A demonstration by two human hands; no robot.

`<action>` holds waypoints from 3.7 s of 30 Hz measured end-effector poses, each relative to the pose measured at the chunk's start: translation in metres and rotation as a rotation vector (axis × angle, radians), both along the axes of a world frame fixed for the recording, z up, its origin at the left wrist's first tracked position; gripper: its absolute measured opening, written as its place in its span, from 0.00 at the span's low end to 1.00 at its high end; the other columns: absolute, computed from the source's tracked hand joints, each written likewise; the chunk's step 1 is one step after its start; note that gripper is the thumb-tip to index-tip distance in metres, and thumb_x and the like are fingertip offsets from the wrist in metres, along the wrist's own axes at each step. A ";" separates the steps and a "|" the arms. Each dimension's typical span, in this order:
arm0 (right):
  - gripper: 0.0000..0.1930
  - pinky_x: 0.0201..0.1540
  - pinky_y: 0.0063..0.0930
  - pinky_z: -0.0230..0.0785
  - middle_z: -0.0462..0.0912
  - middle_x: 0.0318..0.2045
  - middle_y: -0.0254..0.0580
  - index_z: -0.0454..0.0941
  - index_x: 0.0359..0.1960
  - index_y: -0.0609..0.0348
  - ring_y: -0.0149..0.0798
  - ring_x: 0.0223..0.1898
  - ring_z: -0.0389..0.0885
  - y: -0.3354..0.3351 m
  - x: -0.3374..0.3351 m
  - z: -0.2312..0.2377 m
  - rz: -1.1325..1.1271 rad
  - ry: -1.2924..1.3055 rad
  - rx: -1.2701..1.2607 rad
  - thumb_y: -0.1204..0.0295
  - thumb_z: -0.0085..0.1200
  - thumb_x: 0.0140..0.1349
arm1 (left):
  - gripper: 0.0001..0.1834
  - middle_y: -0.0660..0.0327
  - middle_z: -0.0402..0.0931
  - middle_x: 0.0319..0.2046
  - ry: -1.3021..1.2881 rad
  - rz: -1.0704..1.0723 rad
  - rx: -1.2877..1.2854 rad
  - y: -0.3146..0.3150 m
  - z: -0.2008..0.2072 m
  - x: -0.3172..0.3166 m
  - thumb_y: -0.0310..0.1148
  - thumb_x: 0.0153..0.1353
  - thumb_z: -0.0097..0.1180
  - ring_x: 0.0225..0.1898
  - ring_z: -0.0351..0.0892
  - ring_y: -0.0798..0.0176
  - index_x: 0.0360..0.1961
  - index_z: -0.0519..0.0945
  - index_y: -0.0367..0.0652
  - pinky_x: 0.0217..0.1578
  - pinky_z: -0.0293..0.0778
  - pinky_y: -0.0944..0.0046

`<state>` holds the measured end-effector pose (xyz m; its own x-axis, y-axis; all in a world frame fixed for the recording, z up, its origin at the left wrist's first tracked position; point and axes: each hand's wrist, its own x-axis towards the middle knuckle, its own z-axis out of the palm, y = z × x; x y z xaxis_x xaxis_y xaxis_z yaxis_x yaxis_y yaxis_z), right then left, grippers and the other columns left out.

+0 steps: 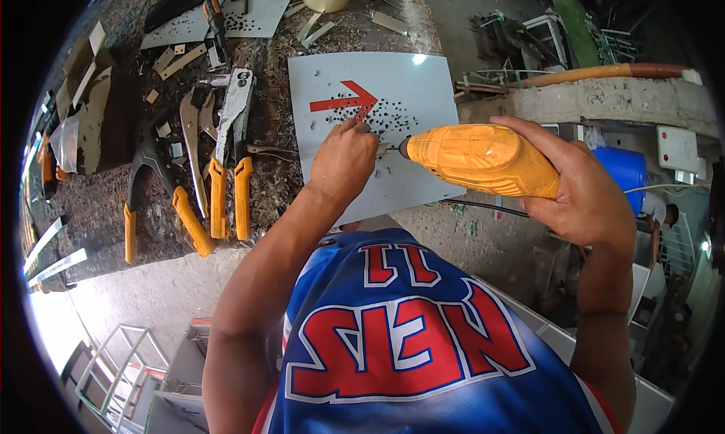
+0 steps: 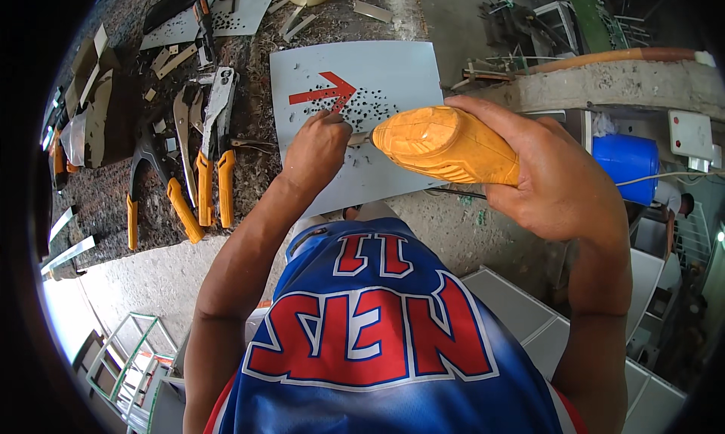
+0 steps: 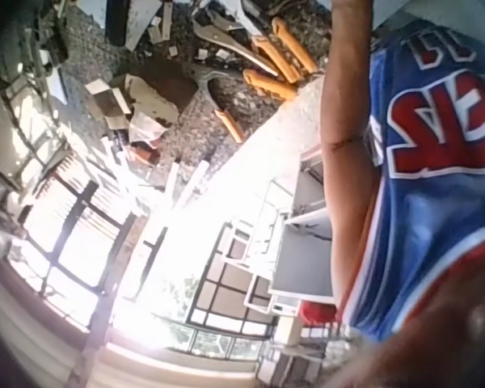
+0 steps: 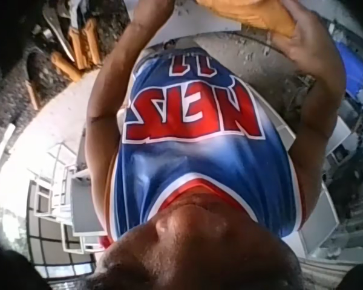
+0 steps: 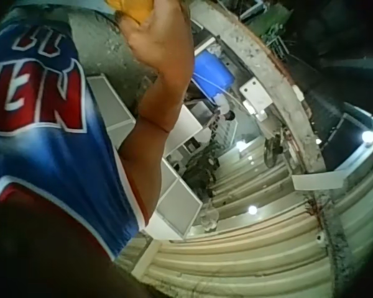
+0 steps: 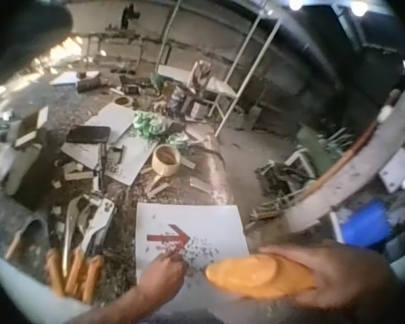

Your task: The person tightens a drill bit into an electric drill, drills holes into a metal sheet, and then loosens the drill chuck to adjust the bit.

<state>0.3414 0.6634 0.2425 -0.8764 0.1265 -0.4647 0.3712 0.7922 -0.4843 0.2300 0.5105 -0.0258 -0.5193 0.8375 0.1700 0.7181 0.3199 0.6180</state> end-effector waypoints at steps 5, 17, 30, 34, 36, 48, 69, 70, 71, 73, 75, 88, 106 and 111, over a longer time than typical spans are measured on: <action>0.39 0.59 0.27 0.65 0.80 0.51 0.50 0.64 0.65 0.65 0.37 0.54 0.78 0.008 -0.003 -0.001 -0.042 -0.013 -0.043 0.86 0.52 0.43 | 0.04 0.50 0.78 0.31 0.000 0.015 0.016 -0.002 0.002 0.001 0.20 0.48 0.51 0.44 0.77 0.45 0.22 0.78 0.37 0.54 0.70 0.54; 0.39 0.58 0.26 0.65 0.80 0.51 0.50 0.64 0.65 0.66 0.35 0.53 0.78 0.004 -0.006 0.002 -0.078 -0.067 -0.047 0.85 0.53 0.43 | 0.04 0.50 0.78 0.32 -0.015 0.009 -0.001 -0.001 0.005 0.001 0.21 0.48 0.51 0.46 0.76 0.44 0.23 0.78 0.37 0.53 0.71 0.53; 0.40 0.53 0.26 0.70 0.82 0.47 0.52 0.65 0.66 0.61 0.40 0.49 0.82 -0.009 -0.004 0.004 -0.030 -0.076 0.081 0.85 0.50 0.43 | 0.03 0.50 0.78 0.32 -0.012 0.003 0.011 -0.003 0.005 0.001 0.21 0.47 0.51 0.46 0.76 0.44 0.22 0.78 0.37 0.53 0.71 0.53; 0.39 0.52 0.30 0.72 0.82 0.46 0.55 0.66 0.64 0.58 0.53 0.47 0.83 -0.027 -0.005 0.007 -0.046 -0.204 0.223 0.83 0.51 0.41 | 0.03 0.50 0.78 0.32 -0.018 0.012 0.012 -0.004 0.004 0.001 0.21 0.47 0.51 0.46 0.76 0.45 0.22 0.78 0.37 0.52 0.71 0.53; 0.39 0.51 0.32 0.73 0.82 0.45 0.56 0.66 0.63 0.58 0.56 0.46 0.82 -0.022 0.000 0.003 -0.023 -0.166 0.216 0.82 0.51 0.40 | 0.03 0.51 0.77 0.32 -0.035 0.013 0.036 -0.002 0.004 0.001 0.21 0.47 0.51 0.47 0.76 0.45 0.22 0.77 0.37 0.52 0.71 0.53; 0.38 0.47 0.39 0.74 0.82 0.43 0.57 0.68 0.62 0.56 0.61 0.43 0.81 -0.019 -0.017 0.002 0.077 -0.147 0.249 0.83 0.51 0.40 | 0.03 0.52 0.76 0.32 -0.028 0.025 0.042 -0.004 0.007 0.002 0.21 0.47 0.51 0.44 0.75 0.47 0.22 0.76 0.37 0.48 0.72 0.53; 0.41 0.51 0.39 0.71 0.82 0.45 0.53 0.65 0.65 0.56 0.54 0.40 0.81 0.007 0.003 0.043 0.176 0.074 0.291 0.80 0.54 0.40 | 0.04 0.50 0.77 0.30 0.002 0.009 0.019 0.002 0.006 -0.001 0.22 0.48 0.50 0.41 0.76 0.45 0.23 0.78 0.37 0.47 0.73 0.52; 0.42 0.51 0.38 0.71 0.82 0.46 0.52 0.65 0.65 0.59 0.53 0.40 0.82 0.018 0.015 0.045 0.181 0.158 0.280 0.80 0.54 0.39 | 0.05 0.50 0.77 0.31 -0.024 0.007 -0.009 0.000 0.002 -0.003 0.23 0.50 0.51 0.41 0.77 0.45 0.24 0.79 0.38 0.46 0.73 0.52; 0.42 0.51 0.37 0.72 0.82 0.47 0.51 0.64 0.65 0.62 0.51 0.40 0.82 0.028 0.026 0.047 0.187 0.243 0.270 0.80 0.54 0.39 | 0.05 0.50 0.77 0.31 0.012 0.013 -0.024 -0.003 -0.002 -0.003 0.23 0.50 0.51 0.41 0.77 0.45 0.24 0.79 0.38 0.46 0.73 0.52; 0.36 0.48 0.34 0.74 0.82 0.44 0.50 0.65 0.62 0.66 0.46 0.38 0.83 0.047 0.059 0.036 -0.093 0.398 0.058 0.81 0.56 0.43 | 0.05 0.48 0.79 0.31 -0.065 0.072 -0.048 -0.003 -0.002 -0.007 0.25 0.51 0.53 0.37 0.79 0.43 0.23 0.81 0.37 0.42 0.76 0.50; 0.33 0.44 0.31 0.76 0.82 0.41 0.47 0.66 0.59 0.68 0.40 0.37 0.83 0.064 0.094 0.021 -0.376 0.492 -0.179 0.80 0.57 0.47 | 0.06 0.48 0.79 0.31 -0.031 0.134 -0.007 0.004 0.020 -0.028 0.27 0.52 0.55 0.37 0.80 0.44 0.25 0.82 0.37 0.41 0.76 0.50; 0.30 0.36 0.24 0.76 0.81 0.36 0.42 0.68 0.55 0.67 0.31 0.33 0.82 0.135 0.204 -0.070 -0.853 0.640 -0.570 0.78 0.60 0.47 | 0.14 0.50 0.77 0.47 0.250 0.360 -0.150 0.115 0.038 -0.149 0.32 0.56 0.58 0.54 0.73 0.46 0.44 0.82 0.44 0.54 0.70 0.51; 0.29 0.47 0.27 0.73 0.80 0.42 0.43 0.68 0.56 0.69 0.32 0.41 0.81 0.134 0.180 -0.080 -0.735 0.456 -0.539 0.82 0.59 0.50 | 0.10 0.49 0.79 0.27 -0.182 0.092 -0.246 0.026 0.045 -0.025 0.35 0.57 0.61 0.31 0.79 0.42 0.31 0.83 0.38 0.37 0.74 0.50; 0.34 0.60 0.28 0.63 0.77 0.52 0.46 0.65 0.62 0.69 0.34 0.56 0.74 0.099 0.129 -0.054 -0.486 0.357 -0.432 0.83 0.59 0.50 | 0.09 0.48 0.78 0.31 -0.156 0.108 -0.110 0.010 0.030 -0.010 0.33 0.59 0.58 0.37 0.78 0.42 0.30 0.83 0.37 0.41 0.74 0.49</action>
<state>0.4706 0.7629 0.1883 -0.8754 0.4088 -0.2581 0.3929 0.2902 -0.8726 0.2204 0.5202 0.0042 -0.6196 0.7848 -0.0084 0.5747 0.4609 0.6762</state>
